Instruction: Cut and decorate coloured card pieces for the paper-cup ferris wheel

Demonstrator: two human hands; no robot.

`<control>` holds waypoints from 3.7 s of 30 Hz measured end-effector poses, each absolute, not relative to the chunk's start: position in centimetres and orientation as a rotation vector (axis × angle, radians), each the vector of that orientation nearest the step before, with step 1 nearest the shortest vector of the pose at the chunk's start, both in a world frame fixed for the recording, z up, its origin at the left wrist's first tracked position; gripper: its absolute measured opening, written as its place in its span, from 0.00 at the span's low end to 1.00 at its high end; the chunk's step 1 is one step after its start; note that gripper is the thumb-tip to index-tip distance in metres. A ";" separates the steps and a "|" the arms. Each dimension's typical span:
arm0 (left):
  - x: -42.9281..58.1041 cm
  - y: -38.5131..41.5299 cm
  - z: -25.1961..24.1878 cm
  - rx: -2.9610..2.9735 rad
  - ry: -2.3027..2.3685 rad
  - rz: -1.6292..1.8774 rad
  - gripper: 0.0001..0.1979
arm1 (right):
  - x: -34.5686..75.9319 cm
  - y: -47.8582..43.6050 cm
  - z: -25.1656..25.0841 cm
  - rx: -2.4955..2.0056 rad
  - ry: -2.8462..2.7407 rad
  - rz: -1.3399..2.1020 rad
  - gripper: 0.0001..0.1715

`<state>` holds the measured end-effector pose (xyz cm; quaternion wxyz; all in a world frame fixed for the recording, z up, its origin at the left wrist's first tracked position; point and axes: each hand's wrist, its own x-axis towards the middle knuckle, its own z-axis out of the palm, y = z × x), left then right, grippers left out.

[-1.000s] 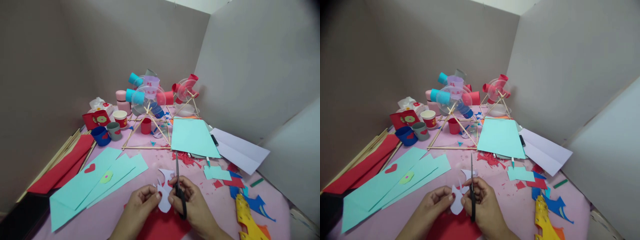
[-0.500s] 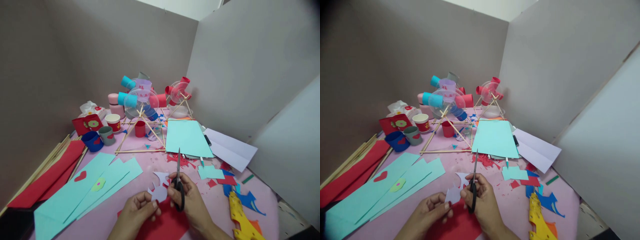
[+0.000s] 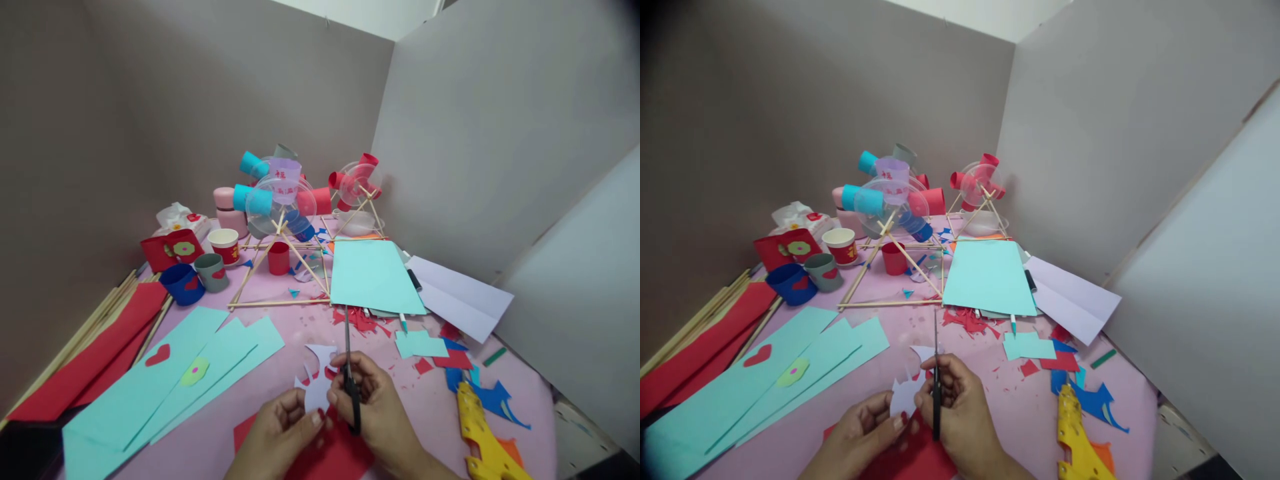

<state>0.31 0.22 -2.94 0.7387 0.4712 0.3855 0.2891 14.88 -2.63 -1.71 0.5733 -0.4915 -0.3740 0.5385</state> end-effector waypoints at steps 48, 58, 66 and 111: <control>-1.3 0.7 -0.5 1.212 0.981 0.778 0.05 | 16.8 -3.6 -1.1 -1.455 -2.004 0.900 0.13; -1.9 1.5 -0.5 1.303 0.955 0.691 0.07 | 17.0 -3.6 -1.5 -1.386 -2.000 0.924 0.13; -1.8 1.4 -0.3 1.274 0.965 0.675 0.08 | 16.9 -3.6 -1.2 -1.372 -1.933 1.045 0.10; -3.3 2.6 -1.9 2.155 1.494 0.709 0.16 | 16.0 -3.0 -2.7 -1.496 -1.490 0.649 0.18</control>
